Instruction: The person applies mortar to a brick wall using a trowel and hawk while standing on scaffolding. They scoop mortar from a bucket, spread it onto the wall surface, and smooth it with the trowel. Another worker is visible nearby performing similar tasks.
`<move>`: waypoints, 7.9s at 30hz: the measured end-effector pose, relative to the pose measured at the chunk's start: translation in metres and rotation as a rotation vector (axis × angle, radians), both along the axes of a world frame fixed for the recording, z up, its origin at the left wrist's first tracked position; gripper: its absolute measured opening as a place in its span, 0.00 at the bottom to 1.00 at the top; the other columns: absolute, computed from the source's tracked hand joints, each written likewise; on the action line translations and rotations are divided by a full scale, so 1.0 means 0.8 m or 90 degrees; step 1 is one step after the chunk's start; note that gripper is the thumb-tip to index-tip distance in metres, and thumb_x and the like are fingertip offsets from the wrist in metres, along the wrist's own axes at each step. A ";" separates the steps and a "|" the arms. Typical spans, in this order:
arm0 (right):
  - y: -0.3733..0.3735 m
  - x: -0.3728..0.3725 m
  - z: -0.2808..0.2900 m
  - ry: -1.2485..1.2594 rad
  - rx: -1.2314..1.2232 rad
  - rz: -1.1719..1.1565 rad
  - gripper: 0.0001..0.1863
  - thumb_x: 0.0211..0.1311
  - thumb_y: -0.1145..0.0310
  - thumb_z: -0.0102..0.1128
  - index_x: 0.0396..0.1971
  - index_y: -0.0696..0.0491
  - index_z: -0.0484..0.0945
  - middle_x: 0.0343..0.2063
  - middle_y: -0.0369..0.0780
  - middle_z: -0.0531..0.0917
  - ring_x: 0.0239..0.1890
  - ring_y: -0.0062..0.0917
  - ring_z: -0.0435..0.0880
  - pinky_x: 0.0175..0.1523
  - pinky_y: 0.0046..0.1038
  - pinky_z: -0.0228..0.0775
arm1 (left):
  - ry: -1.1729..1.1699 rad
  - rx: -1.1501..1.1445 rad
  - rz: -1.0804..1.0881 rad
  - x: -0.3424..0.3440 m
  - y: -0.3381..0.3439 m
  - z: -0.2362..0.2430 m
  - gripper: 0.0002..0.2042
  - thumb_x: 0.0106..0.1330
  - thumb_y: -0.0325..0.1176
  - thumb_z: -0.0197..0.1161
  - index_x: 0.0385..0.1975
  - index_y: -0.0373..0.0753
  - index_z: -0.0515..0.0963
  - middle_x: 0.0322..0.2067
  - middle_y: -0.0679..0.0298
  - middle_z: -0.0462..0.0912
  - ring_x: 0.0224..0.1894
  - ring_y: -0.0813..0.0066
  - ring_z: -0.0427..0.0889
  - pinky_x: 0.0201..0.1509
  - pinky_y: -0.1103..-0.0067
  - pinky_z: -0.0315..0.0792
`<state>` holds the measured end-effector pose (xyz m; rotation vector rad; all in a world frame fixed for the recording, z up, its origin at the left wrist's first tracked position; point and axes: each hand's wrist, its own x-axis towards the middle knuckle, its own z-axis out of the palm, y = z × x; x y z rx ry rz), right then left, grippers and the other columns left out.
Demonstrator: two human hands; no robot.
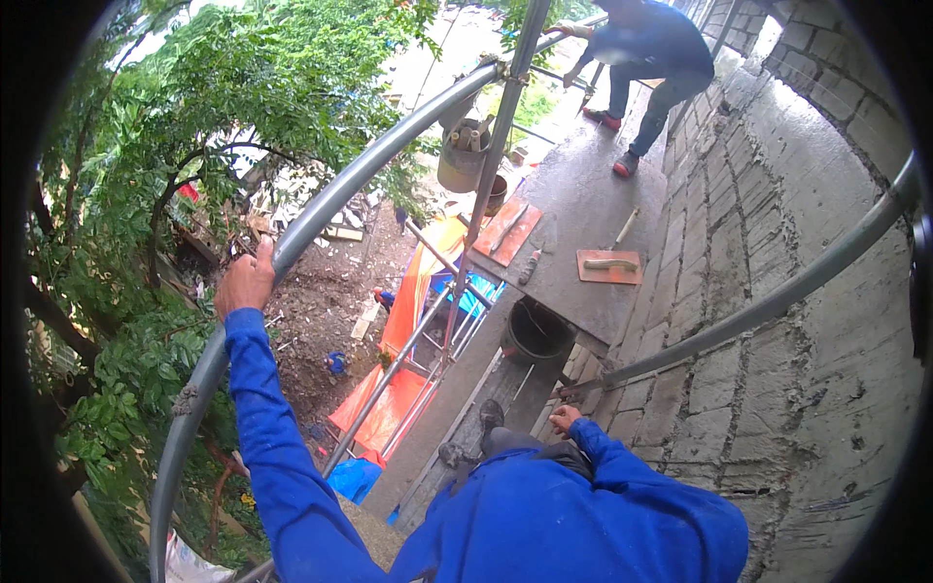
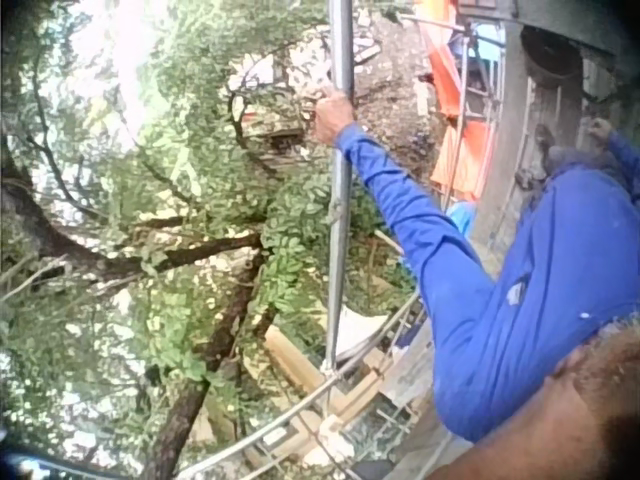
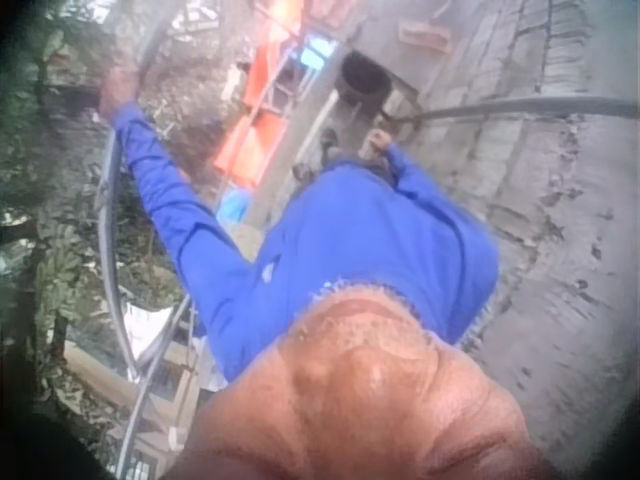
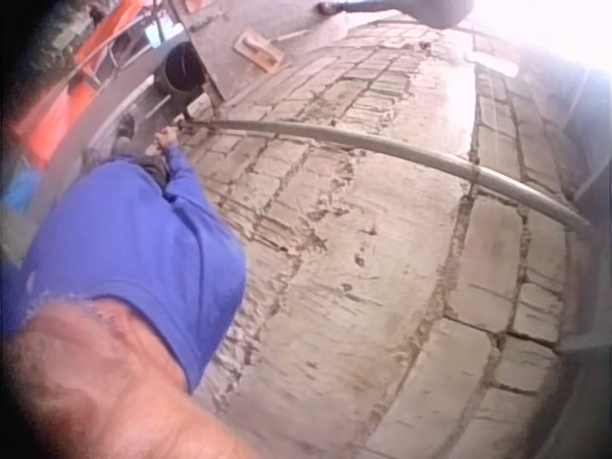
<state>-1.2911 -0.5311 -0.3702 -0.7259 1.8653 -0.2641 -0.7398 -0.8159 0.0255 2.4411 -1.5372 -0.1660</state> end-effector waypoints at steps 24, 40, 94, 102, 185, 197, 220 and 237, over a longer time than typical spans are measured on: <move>-0.016 -0.003 -0.022 -0.017 0.012 -0.014 0.26 0.58 0.60 0.62 0.53 0.59 0.71 0.32 0.45 0.84 0.26 0.30 0.84 0.26 0.35 0.76 | 0.008 -0.037 0.002 -0.011 0.006 0.012 0.35 0.64 0.66 0.39 0.39 0.38 0.82 0.41 0.45 0.82 0.47 0.46 0.79 0.52 0.60 0.70; -0.009 -0.029 -0.080 -0.021 0.031 0.021 0.23 0.59 0.59 0.62 0.52 0.54 0.72 0.32 0.39 0.83 0.29 0.29 0.84 0.30 0.39 0.77 | 0.012 -0.012 -0.003 -0.017 0.006 0.012 0.37 0.64 0.67 0.36 0.40 0.39 0.82 0.43 0.46 0.81 0.48 0.47 0.79 0.53 0.60 0.69; -0.009 -0.025 -0.053 -0.017 -0.006 -0.001 0.27 0.60 0.59 0.63 0.54 0.58 0.68 0.36 0.43 0.83 0.31 0.31 0.85 0.29 0.37 0.77 | -0.001 -0.056 0.006 -0.007 0.003 -0.002 0.35 0.64 0.66 0.39 0.37 0.40 0.83 0.41 0.47 0.82 0.47 0.47 0.80 0.53 0.60 0.69; -0.009 -0.025 -0.033 -0.008 -0.011 0.027 0.27 0.60 0.59 0.63 0.54 0.59 0.69 0.37 0.45 0.83 0.33 0.34 0.86 0.32 0.40 0.80 | -0.008 -0.056 0.007 -0.002 0.002 -0.006 0.35 0.65 0.66 0.38 0.36 0.38 0.83 0.41 0.46 0.82 0.46 0.47 0.80 0.52 0.60 0.69; -0.936 -0.614 0.209 0.363 -0.668 -0.241 0.28 0.53 0.61 0.65 0.52 0.60 0.72 0.37 0.46 0.83 0.39 0.32 0.83 0.48 0.31 0.73 | 0.014 -0.219 0.272 -0.102 -0.162 -0.054 0.33 0.71 0.57 0.41 0.36 0.26 0.76 0.31 0.53 0.78 0.36 0.60 0.75 0.44 0.69 0.66; -1.005 -0.707 0.136 0.464 -0.558 -0.291 0.36 0.48 0.60 0.67 0.56 0.62 0.68 0.46 0.51 0.79 0.49 0.38 0.80 0.57 0.33 0.69 | 0.118 -0.290 0.261 -0.133 -0.173 -0.054 0.30 0.72 0.57 0.41 0.19 0.35 0.73 0.19 0.64 0.74 0.20 0.76 0.72 0.28 0.78 0.66; -1.056 -0.659 0.185 0.026 -0.662 -0.208 0.21 0.64 0.49 0.58 0.27 0.53 0.79 0.14 0.29 0.70 0.14 0.14 0.67 0.18 0.21 0.60 | 0.184 -0.287 0.249 -0.104 -0.170 -0.059 0.29 0.72 0.57 0.42 0.26 0.35 0.76 0.22 0.67 0.75 0.26 0.79 0.72 0.33 0.81 0.65; -0.802 -0.567 0.207 -0.092 -0.633 -0.210 0.20 0.70 0.50 0.50 0.29 0.53 0.74 0.10 0.27 0.61 0.10 0.11 0.57 0.16 0.18 0.53 | 0.190 -0.330 0.273 -0.078 -0.163 -0.069 0.29 0.72 0.57 0.43 0.31 0.33 0.77 0.25 0.61 0.81 0.26 0.78 0.78 0.33 0.81 0.69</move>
